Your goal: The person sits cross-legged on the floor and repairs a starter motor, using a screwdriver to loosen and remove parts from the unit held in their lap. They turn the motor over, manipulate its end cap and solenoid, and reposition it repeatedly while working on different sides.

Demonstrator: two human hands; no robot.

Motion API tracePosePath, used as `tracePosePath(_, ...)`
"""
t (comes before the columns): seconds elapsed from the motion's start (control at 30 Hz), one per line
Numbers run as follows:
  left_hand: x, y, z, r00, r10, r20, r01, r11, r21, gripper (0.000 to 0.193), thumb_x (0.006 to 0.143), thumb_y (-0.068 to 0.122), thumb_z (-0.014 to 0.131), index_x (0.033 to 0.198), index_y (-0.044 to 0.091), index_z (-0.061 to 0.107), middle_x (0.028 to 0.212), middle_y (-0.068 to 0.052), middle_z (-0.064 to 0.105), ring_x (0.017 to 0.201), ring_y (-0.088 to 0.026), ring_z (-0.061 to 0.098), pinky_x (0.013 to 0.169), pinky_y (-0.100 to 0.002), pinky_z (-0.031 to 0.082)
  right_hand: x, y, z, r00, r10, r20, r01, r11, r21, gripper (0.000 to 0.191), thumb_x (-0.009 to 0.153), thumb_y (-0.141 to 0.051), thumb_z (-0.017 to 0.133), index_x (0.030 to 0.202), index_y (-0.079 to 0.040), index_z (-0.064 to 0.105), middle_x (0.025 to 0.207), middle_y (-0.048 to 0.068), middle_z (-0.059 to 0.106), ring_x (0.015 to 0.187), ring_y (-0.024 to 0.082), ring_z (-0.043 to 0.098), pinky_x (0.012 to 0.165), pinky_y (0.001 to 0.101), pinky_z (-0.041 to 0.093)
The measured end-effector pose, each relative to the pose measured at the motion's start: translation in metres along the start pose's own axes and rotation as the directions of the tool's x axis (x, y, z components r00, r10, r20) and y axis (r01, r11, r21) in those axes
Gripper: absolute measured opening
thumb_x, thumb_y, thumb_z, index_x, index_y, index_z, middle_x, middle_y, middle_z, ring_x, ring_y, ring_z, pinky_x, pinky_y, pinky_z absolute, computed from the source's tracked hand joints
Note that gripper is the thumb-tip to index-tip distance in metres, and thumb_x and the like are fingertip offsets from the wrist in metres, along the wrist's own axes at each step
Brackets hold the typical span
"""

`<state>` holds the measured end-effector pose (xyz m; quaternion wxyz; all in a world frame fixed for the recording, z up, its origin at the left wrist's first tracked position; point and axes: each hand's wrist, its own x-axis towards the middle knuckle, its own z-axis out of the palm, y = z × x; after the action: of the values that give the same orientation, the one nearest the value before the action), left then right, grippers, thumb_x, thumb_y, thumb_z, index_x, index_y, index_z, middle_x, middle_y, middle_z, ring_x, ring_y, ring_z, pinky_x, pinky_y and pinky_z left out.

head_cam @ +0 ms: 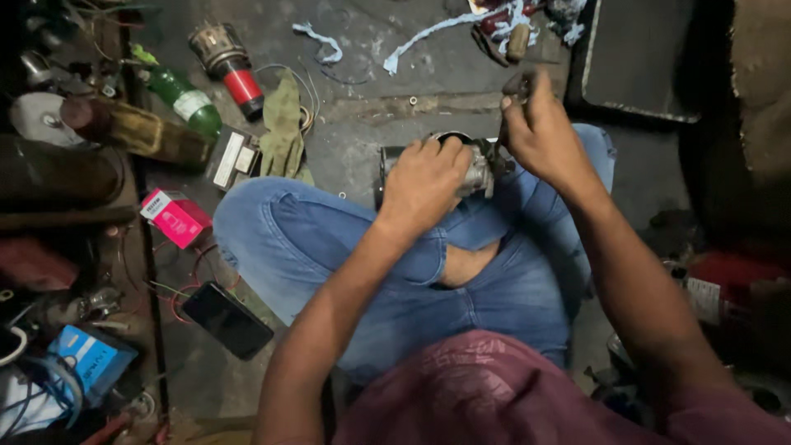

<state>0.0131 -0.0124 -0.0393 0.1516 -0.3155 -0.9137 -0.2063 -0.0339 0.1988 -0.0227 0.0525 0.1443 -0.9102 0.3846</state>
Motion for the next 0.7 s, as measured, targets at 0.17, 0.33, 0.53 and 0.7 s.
tracePosePath(0.17,0.001,0.001,-0.001,1.0,-0.01,-0.016,0.011,1.0,0.015,0.032,0.073,0.014,0.074,0.103,0.009,0.064,0.097,-0.006,0.06,0.092,-0.026,0.064,0.081,-0.042,0.052,-0.011,-0.004,0.009,0.999,0.05,-0.005,-0.05,0.999,0.01,0.032,0.111,-0.012,0.058,0.128,0.006,0.037,0.103,0.026,0.066,0.096,0.046,0.065,0.082,0.0497,0.05)
tracePosePath(0.33,0.003,0.003,-0.005,1.0,-0.026,0.007,0.026,1.0,-0.002,0.042,0.064,0.017,0.079,0.103,0.009,0.065,0.096,-0.006,0.061,0.091,-0.027,0.065,0.079,-0.042,0.052,-0.013,-0.028,0.002,0.999,0.037,0.021,-0.038,0.998,0.047,0.03,0.111,-0.011,0.057,0.126,0.004,0.037,0.102,0.027,0.065,0.094,0.047,0.065,0.081,0.0495,0.05)
tracePosePath(0.53,0.002,0.002,-0.003,0.999,-0.034,0.008,0.035,0.999,-0.002,0.044,0.062,0.017,0.081,0.102,0.009,0.065,0.096,-0.006,0.061,0.091,-0.027,0.065,0.08,-0.043,0.052,-0.01,-0.05,-0.01,0.997,0.013,0.082,-0.015,0.999,0.032,0.033,0.111,-0.013,0.057,0.128,0.006,0.035,0.097,0.027,0.065,0.09,0.048,0.064,0.078,0.0496,0.049)
tracePosePath(0.7,0.001,0.001,0.0,0.999,-0.037,-0.004,0.037,0.999,0.015,0.03,0.072,0.014,0.077,0.099,0.01,0.064,0.095,-0.006,0.061,0.091,-0.026,0.065,0.082,-0.042,0.052,-0.006,-0.054,-0.013,0.977,0.021,0.211,-0.024,1.0,0.012,0.027,0.111,-0.017,0.058,0.122,0.003,0.044,0.091,0.027,0.065,0.086,0.047,0.065,0.073,0.0497,0.048)
